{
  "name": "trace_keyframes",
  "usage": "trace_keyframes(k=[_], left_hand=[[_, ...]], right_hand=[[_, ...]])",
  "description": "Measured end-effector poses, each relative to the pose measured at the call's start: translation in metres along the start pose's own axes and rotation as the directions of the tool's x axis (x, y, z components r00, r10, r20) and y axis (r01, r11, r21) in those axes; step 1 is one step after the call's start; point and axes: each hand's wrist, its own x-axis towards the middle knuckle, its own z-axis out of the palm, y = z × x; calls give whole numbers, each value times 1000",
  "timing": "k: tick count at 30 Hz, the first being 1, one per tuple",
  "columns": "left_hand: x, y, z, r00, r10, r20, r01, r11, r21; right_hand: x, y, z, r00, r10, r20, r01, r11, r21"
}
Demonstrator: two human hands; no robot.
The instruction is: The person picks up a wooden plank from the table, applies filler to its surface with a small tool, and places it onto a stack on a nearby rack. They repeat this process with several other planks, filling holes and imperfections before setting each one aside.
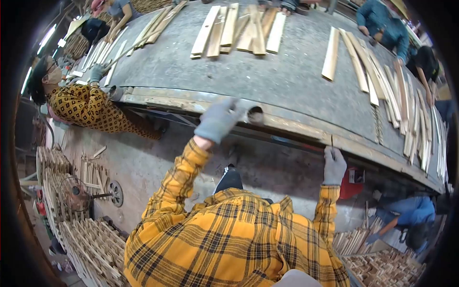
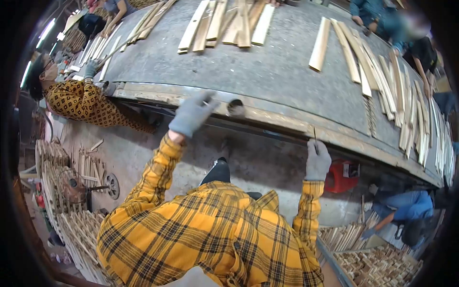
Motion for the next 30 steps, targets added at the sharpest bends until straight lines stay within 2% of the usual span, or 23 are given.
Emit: trace_keyframes(k=[2, 3, 4, 6, 8, 9, 11, 13, 14, 16, 17, 18, 19, 20, 21, 22, 24, 26, 29, 30], left_hand=[[54, -57, -30, 983, -159, -88, 167, 982, 91], [81, -79, -37, 977, -162, -138, 180, 975, 132], [107, -99, -40, 969, -164, -185, 196, 965, 173], [166, -145, -32, 953, -142, -266, 218, 935, 279], [230, -176, -4, 942, -87, -325, 221, 890, 399], [252, -172, -5, 941, -80, -330, 211, 899, 383], [282, -155, -8, 940, -75, -334, 197, 915, 351], [307, -146, -7, 960, -173, -218, 245, 897, 367], [317, -145, 1, 959, -221, -178, 274, 879, 389], [341, -162, 7, 926, -312, -212, 370, 863, 345], [347, -171, 11, 906, -358, -227, 417, 849, 325], [345, -180, 2, 922, -383, 60, 379, 923, 64], [338, -189, -16, 891, -305, 335, 386, 899, -207], [328, -191, -27, 818, -141, 558, 439, 781, -445], [302, -185, -24, 868, -7, 496, 406, 584, -703], [268, -175, -20, 917, 99, 387, 339, 319, -885], [217, -141, -19, 864, 217, 455, 465, 7, -886], [186, -121, -1, 820, 302, 486, 438, 216, -873], [160, -72, -4, 812, 245, 530, 481, 234, -845], [166, -66, -1, 768, 284, 574, 481, 336, -809]], right_hand=[[25, -42, 57, 985, -167, 37, 171, 964, -203], [35, -58, 86, 976, -210, 53, 216, 941, -259], [42, -72, 111, 970, -234, 71, 241, 964, -109], [42, -111, 146, 987, -128, 102, 145, 974, -177], [47, -134, 155, 987, -113, 112, 142, 941, -308], [46, -142, 161, 987, -104, 120, 142, 917, -373], [51, -130, 166, 994, -4, 111, 41, 944, -328], [48, -135, 168, 989, 88, 121, -45, 947, -319], [46, -132, 163, 990, 84, 110, -40, 932, -360], [48, -130, 164, 993, 76, 87, -30, 897, -441], [52, -130, 167, 990, 116, 84, -73, 915, -396], [59, -129, 170, 984, 156, 84, -117, 930, -348], [67, -130, 175, 977, 195, 85, -162, 941, -298], [76, -142, 182, 970, 202, 134, -145, 927, -347], [86, -162, 192, 960, 212, 185, -124, 909, -397], [97, -178, 205, 947, 220, 235, -97, 891, -444], [110, -188, 242, 915, 222, 338, -226, 974, -28], [117, -210, 262, 821, 185, 540, -282, 954, 103], [123, -201, 269, 765, 144, 627, -383, 885, 264], [129, -189, 263, 752, 152, 641, -425, 855, 296]])
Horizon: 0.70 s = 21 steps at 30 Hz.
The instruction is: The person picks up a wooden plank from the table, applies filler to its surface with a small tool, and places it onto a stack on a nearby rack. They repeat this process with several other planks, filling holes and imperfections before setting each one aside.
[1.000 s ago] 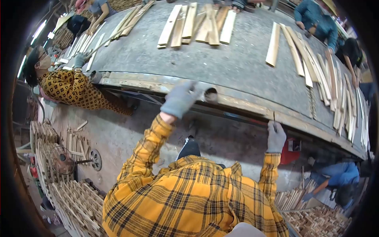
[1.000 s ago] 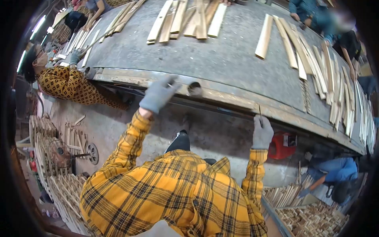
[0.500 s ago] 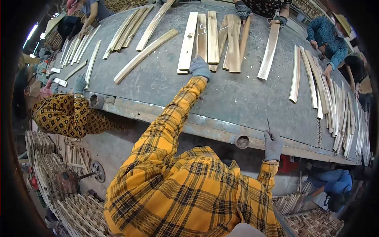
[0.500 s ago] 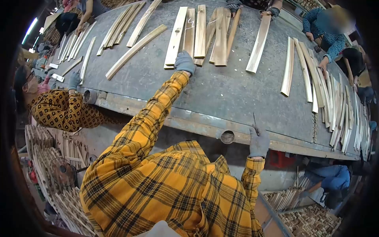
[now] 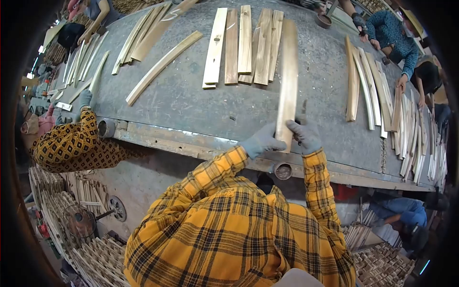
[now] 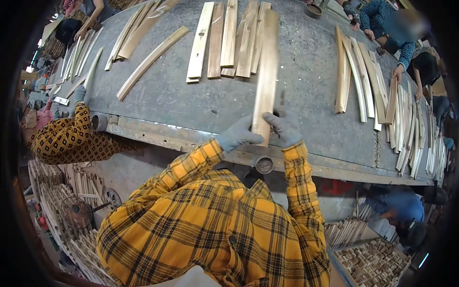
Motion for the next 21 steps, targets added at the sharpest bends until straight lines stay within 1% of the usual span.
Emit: trace_keyframes(k=[2, 3, 4, 5, 6, 7, 8, 10, 11, 12, 13, 16, 17, 20, 21], left_hand=[[24, 10, -1, 990, -100, 102, 78, 977, 200], [38, 13, -4, 972, -212, 104, 151, 898, 414], [56, 12, -14, 991, -126, 40, 81, 818, 570], [78, 8, -27, 1000, -26, -4, 21, 703, 711], [97, 10, -36, 996, 85, -27, -25, 558, 830], [107, 24, -35, 948, 238, -212, 116, 362, 925], [115, 37, -34, 840, 420, -344, 296, 176, 939], [134, 51, -41, 723, 560, -405, 496, -12, 868], [153, 46, -57, 694, 561, -451, 565, -36, 824], [175, 28, -79, 662, 562, -496, 630, -58, 774], [188, 17, -90, 627, 563, -538, 689, -80, 720], [176, 23, -99, 670, 499, -549, 644, -23, 765], [165, 26, -97, 681, 448, -579, 643, 10, 766], [148, 27, -101, 529, 616, -584, 673, 113, 730], [141, 35, -100, 527, 615, -587, 696, 84, 713]], right_hand=[[2, 14, -37, 999, 25, 32, -28, 993, 116], [-1, 15, -42, 999, 29, -40, -22, 984, 176], [-2, 18, -53, 994, 35, -105, -14, 982, 189], [-1, 23, -69, 985, 38, -171, -3, 980, 200], [1, 25, -86, 971, 39, -236, 12, 978, 210], [2, 24, -103, 963, 58, -265, -2, 978, 209], [6, 28, -126, 960, 65, -274, -16, 984, 176], [15, 38, -169, 954, 82, -289, -52, 992, 111], [20, 39, -182, 920, 6, -392, -62, 989, -132], [24, 39, -193, 878, -91, -470, -100, 925, -366], [26, 40, -198, 831, -204, -518, -159, 805, -572], [8, 3, -173, 663, -376, -648, -324, 635, -701], [7, 5, -172, 646, -382, -661, -266, 699, -663], [4, 12, -154, 716, -403, -570, -219, 645, -732], [7, 20, -144, 728, -418, -543, -151, 675, -722]])
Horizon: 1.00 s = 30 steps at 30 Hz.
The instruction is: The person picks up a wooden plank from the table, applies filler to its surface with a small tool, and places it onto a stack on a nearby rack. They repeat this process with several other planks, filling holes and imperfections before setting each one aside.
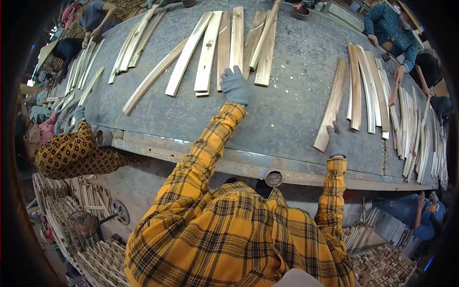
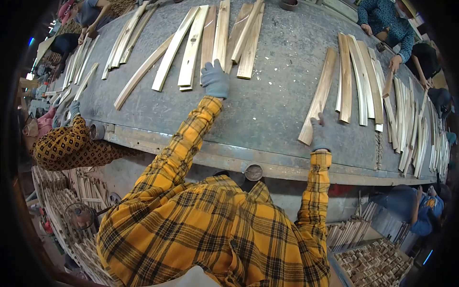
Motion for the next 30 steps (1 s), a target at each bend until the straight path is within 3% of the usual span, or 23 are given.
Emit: trace_keyframes(k=[3, 4, 7, 8, 9, 10, 11, 12, 13, 15, 18, 19, 21, 22, 25, 27, 30], left_hand=[[27, -14, 23, 1000, 9, 6, -9, 1000, -3], [39, -15, 26, 997, 48, 65, -45, 998, -44], [43, -17, 16, 988, -26, 150, 40, 995, -88], [41, -28, 6, 958, -20, 287, 92, 967, -239], [30, -44, 0, 913, 23, 408, 257, 743, -618], [12, -61, -6, 862, 119, 492, 424, 361, -830], [-11, -76, -13, 796, 327, 509, 535, 11, -845], [-34, -89, -19, 735, 520, 434, 637, -313, -704], [-54, -94, -28, 681, 491, 543, 724, -342, -599], [-84, -98, -47, 520, 446, 728, 842, -409, -351], [-105, -117, -10, 641, 297, 708, 767, -286, -574], [-113, -121, -11, 620, 365, 695, 785, -296, -545], [-134, -131, -14, 570, 507, 647, 820, -303, -485], [-144, -134, -13, 592, 518, 618, 804, -330, -494], [-163, -143, -30, 478, 701, 529, 868, -284, -408], [-172, -141, -22, 422, 828, 370, 894, -310, -325], [-173, -130, 6, 286, 953, 104, 954, -273, -127]], right_hand=[[-11, -18, 13, 986, 23, 168, 11, 979, -203], [-15, -20, 20, 985, 11, 170, 17, 987, -162], [-18, -3, 35, 981, 17, 193, 0, 996, -84], [-19, 4, 33, 979, 9, 204, -2, 1000, -31], [-20, 5, 30, 978, -3, 209, -3, 1000, 26], [-21, 3, 27, 976, -13, 218, -5, 997, 82], [-22, -4, 25, 967, 28, 251, -55, 993, 101], [-23, -15, 21, 955, 68, 289, -106, 987, 118], [-25, -23, 22, 937, 107, 331, -158, 979, 130], [-24, -35, 37, 930, 18, 368, -86, 982, 170], [-22, -56, 66, 903, -106, 416, 26, 981, 195], [-23, -65, 74, 890, -146, 431, 65, 978, 198], [-31, -87, 83, 839, -172, 516, 12, 954, 298], [-37, -103, 84, 814, -187, 551, -18, 939, 345], [-65, -158, 59, 794, -58, 606, -134, 955, 266], [-75, -156, 67, 718, -160, 677, -287, 818, 498], [-79, -137, 83, 634, -253, 731, -463, 633, 620]])
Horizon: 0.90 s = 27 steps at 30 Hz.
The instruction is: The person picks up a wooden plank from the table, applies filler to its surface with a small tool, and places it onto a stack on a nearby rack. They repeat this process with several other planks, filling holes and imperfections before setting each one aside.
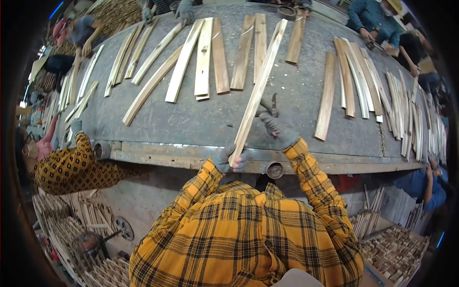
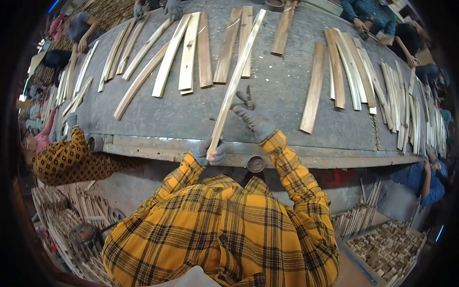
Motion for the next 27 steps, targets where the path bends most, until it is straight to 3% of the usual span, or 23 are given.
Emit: trace_keyframes(k=[1, 3, 5, 6, 7, 8, 9, 10, 11, 12, 13, 14, 16, 17, 18, 20, 21, 23, 25, 26, 27], left_hand=[[5, -3, -9, 994, -41, 99, 48, 996, -73], [23, -14, -19, 987, -117, 111, 129, 986, -102], [45, -13, -17, 964, -187, 189, 212, 970, -122], [52, -6, 2, 982, -174, -75, 186, 961, 204], [66, -1, 30, 908, -122, -400, 295, 865, 406], [87, -2, 39, 736, 77, -673, 277, 872, 403], [94, 16, 27, 740, 124, -661, 389, 722, 572], [102, 34, 16, 743, 171, -647, 486, 525, 698], [114, 55, 12, 631, 428, -647, 646, 170, 744], [124, 72, 7, 541, 661, -520, 782, -168, 600], [132, 84, 3, 531, 776, -342, 784, -295, 547], [141, 96, -2, 520, 842, -142, 787, -408, 463], [172, 124, -22, 471, 875, -114, 857, -423, 295], [186, 131, -31, 448, 889, -97, 882, -422, 209], [194, 139, -41, 428, 893, -136, 898, -404, 174], [202, 147, -54, 390, 896, -214, 921, -377, 98], [199, 146, -44, 389, 874, -290, 920, -356, 162], [180, 139, -8, 395, 809, -434, 913, -294, 283], [144, 123, -20, 527, 607, -594, 641, 176, 748], [121, 118, -22, 625, 501, -599, 404, 449, 797], [99, 105, -16, 687, 471, -554, 292, 519, 803]], right_hand=[[-2, 3, -2, 999, 12, 32, -14, 998, 68], [-11, 1, -10, 999, -33, 8, 30, 962, 272], [-4, 12, -21, 988, -131, -82, 151, 929, 339], [10, 37, -46, 962, -140, -234, 231, 874, 427], [-4, 13, -45, 942, -102, -321, 234, 883, 408], [-16, -13, -47, 910, -69, -408, 240, 892, 384], [-8, 0, -77, 871, -128, -474, 328, 870, 368], [-6, 7, -112, 881, -163, -443, 323, 893, 314], [-12, -8, -113, 797, -103, -595, 285, 933, 220], [-2, 8, -151, 763, -157, -627, 284, 953, 107], [-1, 6, -166, 672, -165, -722, 228, 974, -9], [-8, -6, -175, 624, -171, -763, -68, 960, -271], [-10, -7, -194, 592, -297, -749, -338, 752, -566], [-13, -7, -203, 588, -361, -724, -460, 587, -667], [-12, -5, -205, 575, -376, -727, -497, 545, -675], [-20, 4, -195, 604, -516, -608, -438, 423, -793], [-26, 10, -186, 613, -575, -541, -410, 355, -841], [-38, 15, -167, 642, -513, -569, -378, 434, -818], [-51, 28, -163, 661, -460, -593, -369, 489, -790], [-51, 38, -165, 656, -435, -617, -405, 487, -774], [-52, 40, -160, 628, -456, -631, -484, 406, -775]])
